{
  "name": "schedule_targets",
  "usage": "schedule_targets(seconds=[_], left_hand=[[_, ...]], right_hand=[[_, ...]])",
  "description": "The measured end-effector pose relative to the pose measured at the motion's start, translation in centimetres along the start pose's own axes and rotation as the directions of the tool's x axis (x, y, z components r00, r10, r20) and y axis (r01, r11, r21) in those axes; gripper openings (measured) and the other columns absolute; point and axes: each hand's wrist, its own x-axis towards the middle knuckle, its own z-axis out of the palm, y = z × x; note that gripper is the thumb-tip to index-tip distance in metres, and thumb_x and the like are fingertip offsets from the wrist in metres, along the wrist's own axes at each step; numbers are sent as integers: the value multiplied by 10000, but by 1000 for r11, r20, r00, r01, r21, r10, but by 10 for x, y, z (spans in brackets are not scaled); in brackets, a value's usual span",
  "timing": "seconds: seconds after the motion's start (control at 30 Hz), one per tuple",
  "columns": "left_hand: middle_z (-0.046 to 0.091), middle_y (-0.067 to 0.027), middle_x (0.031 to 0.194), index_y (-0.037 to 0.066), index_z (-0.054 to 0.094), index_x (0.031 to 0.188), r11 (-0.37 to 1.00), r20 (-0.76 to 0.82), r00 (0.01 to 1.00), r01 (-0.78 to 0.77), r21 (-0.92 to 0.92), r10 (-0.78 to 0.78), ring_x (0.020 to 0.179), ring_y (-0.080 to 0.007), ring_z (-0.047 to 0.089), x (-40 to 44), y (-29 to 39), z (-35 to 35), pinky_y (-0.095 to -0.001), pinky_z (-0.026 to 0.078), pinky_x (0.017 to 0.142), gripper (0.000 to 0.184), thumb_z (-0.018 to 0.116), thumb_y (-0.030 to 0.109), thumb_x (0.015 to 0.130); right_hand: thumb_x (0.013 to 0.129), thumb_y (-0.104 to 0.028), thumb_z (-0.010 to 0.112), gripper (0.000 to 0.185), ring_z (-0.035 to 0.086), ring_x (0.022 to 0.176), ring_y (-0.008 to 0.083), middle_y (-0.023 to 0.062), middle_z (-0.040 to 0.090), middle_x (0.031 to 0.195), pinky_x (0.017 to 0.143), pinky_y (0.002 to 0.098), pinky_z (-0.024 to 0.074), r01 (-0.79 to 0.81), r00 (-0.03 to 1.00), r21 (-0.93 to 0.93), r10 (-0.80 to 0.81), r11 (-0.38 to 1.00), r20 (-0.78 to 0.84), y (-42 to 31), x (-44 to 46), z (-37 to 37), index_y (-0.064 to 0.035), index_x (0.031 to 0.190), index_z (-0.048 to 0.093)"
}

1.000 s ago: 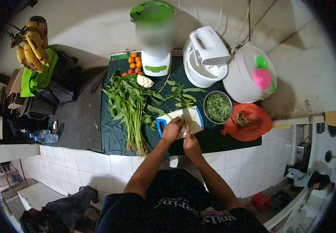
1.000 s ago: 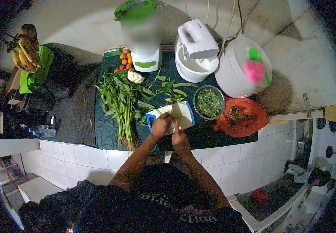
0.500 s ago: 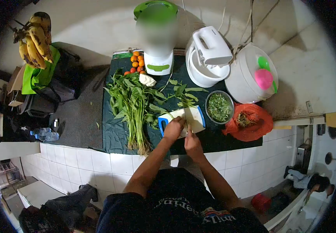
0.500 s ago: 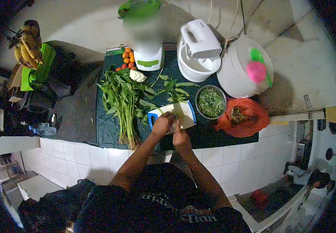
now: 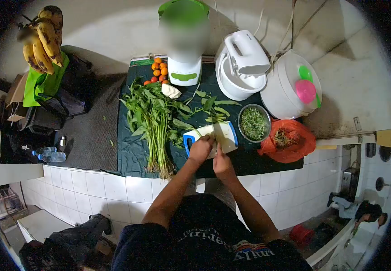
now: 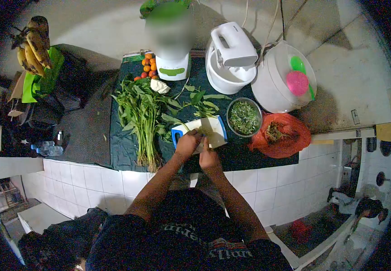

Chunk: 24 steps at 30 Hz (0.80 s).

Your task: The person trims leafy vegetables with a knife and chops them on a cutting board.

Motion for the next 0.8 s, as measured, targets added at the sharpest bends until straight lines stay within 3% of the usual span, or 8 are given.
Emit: schedule_targets(seconds=[0.1,0.2,0.3,0.4,0.5,0.6,0.77,0.8], left_hand=[[652,-108,1033,91,669,1066,998,-1,1000,-14,62,14,962,-327,666,1,-8,10,-425,575,756,238,599,149,846],[653,-120,1022,78,667,1048,999,-80,996,-45,23,46,952,-330,667,0,-8,12,-437,573,758,227,606,144,839],[652,-132,1018,66,663,1031,999,-131,991,-35,-4,34,943,-339,667,-2,-6,7,-440,572,758,219,607,139,832],[647,-142,1008,60,661,1009,999,-76,997,-27,-46,23,930,-348,664,-2,-9,7,-438,572,756,206,605,141,828],[641,-139,991,69,663,993,996,-116,989,-93,2,93,912,-353,661,-1,-13,13,-433,573,745,197,610,140,818],[637,-134,980,68,664,979,996,-126,989,-79,-39,74,903,-353,660,-5,-9,6,-428,576,733,183,613,138,818],[627,-163,1042,40,646,1050,997,11,1000,8,-81,-7,927,-376,655,-5,0,-7,-466,562,768,220,611,145,860],[625,-156,1052,49,638,1069,998,-45,998,-52,-27,50,949,-367,648,-6,-6,1,-464,568,753,234,605,140,856]], right_hand=[[906,-49,526,706,617,803,465,307,621,921,726,515,496,26,999,-36,-28,999,-46,3,-3,10,59,1516,188],[902,-82,551,757,623,726,446,305,611,804,636,493,514,148,978,-68,-156,987,-140,10,7,16,60,1529,151],[904,-79,552,724,612,699,439,302,609,797,610,506,490,95,989,-44,-100,994,-110,1,21,8,93,1509,193],[911,-77,543,713,610,704,443,300,615,825,620,517,488,65,994,-38,-68,997,-84,4,20,4,80,1514,195],[911,-89,552,750,623,722,457,307,625,855,653,517,511,89,995,-54,-91,995,-36,4,2,5,37,1536,155],[924,-88,534,683,626,800,480,310,628,868,740,524,510,73,993,-120,-84,990,-86,2,-1,17,18,1523,224],[927,-81,522,674,619,782,495,309,626,854,728,528,510,-20,996,-74,13,997,-86,1,26,15,-5,1527,225],[927,-81,522,674,619,782,495,309,626,854,728,528,510,-16,996,-74,10,997,-89,-1,26,11,-5,1527,225]])
